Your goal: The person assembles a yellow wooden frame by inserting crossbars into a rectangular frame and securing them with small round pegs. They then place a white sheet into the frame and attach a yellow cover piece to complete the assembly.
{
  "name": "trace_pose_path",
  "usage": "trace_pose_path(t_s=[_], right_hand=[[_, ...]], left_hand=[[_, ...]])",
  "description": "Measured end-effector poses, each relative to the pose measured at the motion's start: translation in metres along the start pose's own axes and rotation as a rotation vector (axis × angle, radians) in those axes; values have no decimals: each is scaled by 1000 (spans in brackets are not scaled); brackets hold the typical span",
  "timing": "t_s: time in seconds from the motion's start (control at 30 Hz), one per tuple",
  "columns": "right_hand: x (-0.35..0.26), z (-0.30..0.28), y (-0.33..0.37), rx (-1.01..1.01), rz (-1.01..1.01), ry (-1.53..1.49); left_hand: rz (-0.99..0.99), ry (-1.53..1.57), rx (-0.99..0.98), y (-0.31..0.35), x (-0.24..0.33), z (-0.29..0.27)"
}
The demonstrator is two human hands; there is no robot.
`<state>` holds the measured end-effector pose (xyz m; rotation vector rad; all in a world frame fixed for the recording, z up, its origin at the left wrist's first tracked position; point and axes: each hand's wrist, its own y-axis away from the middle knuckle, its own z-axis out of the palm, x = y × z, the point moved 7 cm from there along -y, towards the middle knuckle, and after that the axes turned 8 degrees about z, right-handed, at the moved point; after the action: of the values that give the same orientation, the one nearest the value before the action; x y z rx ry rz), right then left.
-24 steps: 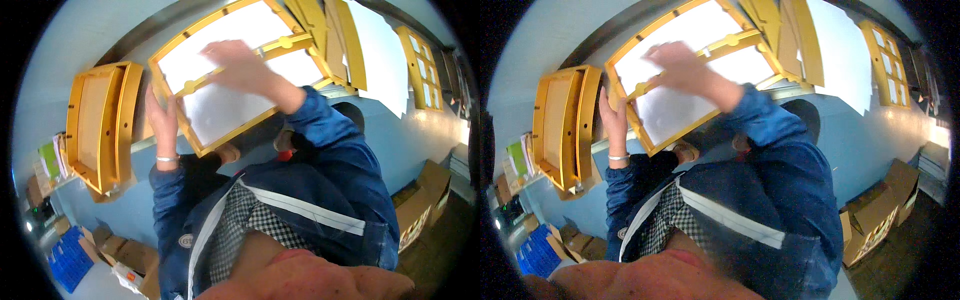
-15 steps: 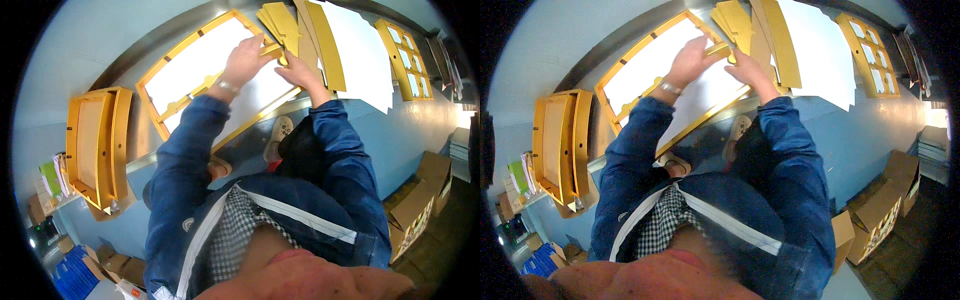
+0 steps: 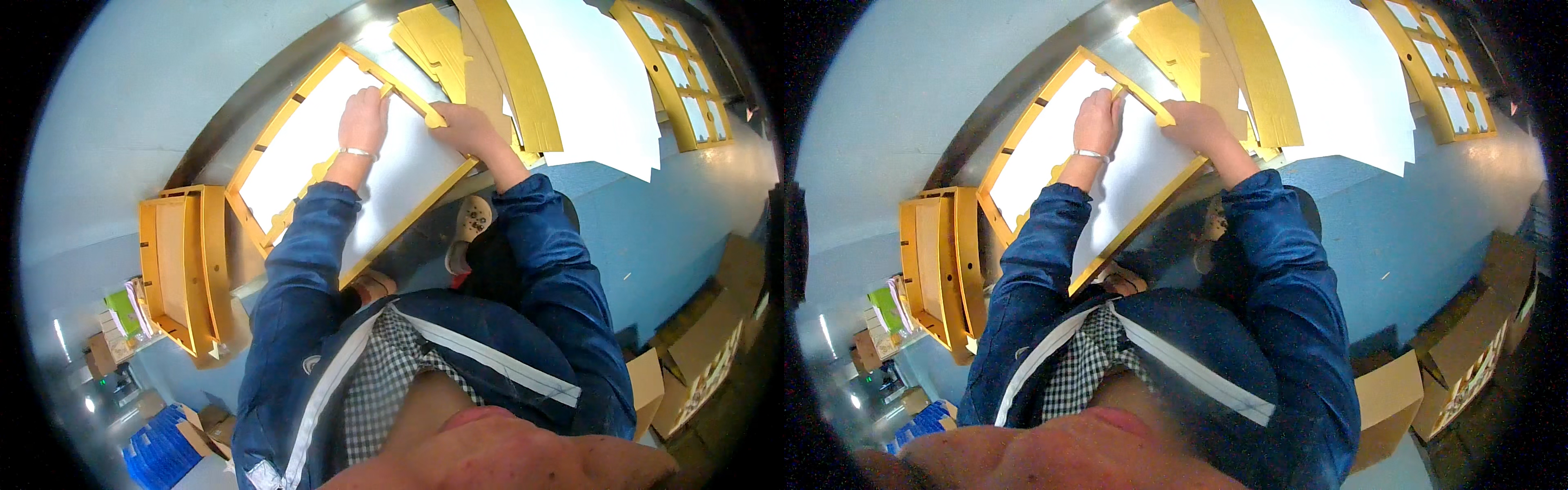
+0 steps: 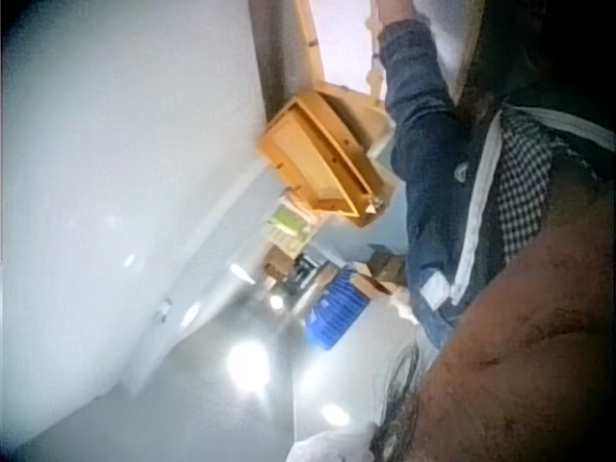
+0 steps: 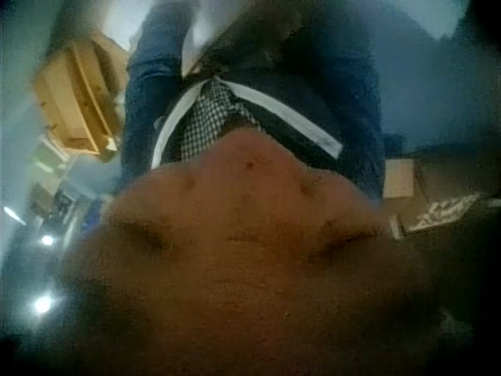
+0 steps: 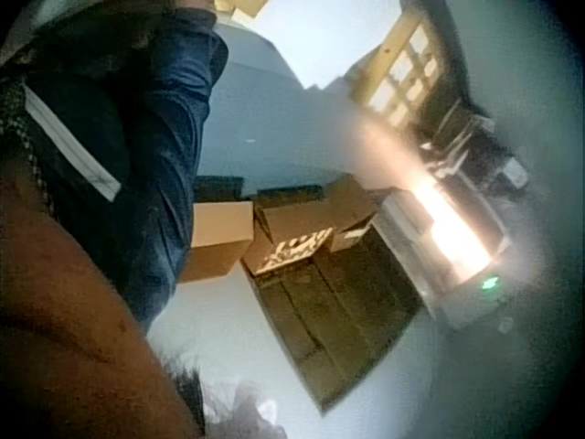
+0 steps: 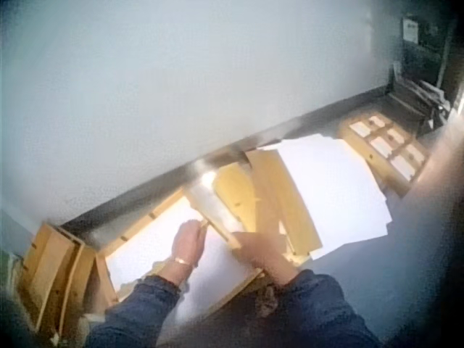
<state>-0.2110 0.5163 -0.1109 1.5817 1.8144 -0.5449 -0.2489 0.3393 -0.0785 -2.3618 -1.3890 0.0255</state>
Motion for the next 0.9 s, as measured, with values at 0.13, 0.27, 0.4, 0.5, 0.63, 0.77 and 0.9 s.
trace_pose_path(t_s=[0.13, 0.27, 0.4, 0.5, 0.63, 0.77, 0.9], right_hand=[[1, -2, -4, -21, -23, -30], [5, 3, -3, 25, -39, 19], [2, 6, -4, 23, -50, 84], [-4, 7, -2, 0, -95, 151], [-6, 6, 3, 60, -86, 133], [-9, 4, 12, 86, -72, 33], [33, -81, 14, 369, 99, 76]], left_hand=[[146, -197, -81, 9, 12, 11], [-15, -167, -261, -2, 8, 15], [-105, -197, -488, -14, -1, 26], [-122, -225, -598, -22, -3, 34], [-52, -187, -476, -13, -4, 31], [-67, -109, -399, -3, -2, 12], [-8, 68, 80, 24, -31, -54]])
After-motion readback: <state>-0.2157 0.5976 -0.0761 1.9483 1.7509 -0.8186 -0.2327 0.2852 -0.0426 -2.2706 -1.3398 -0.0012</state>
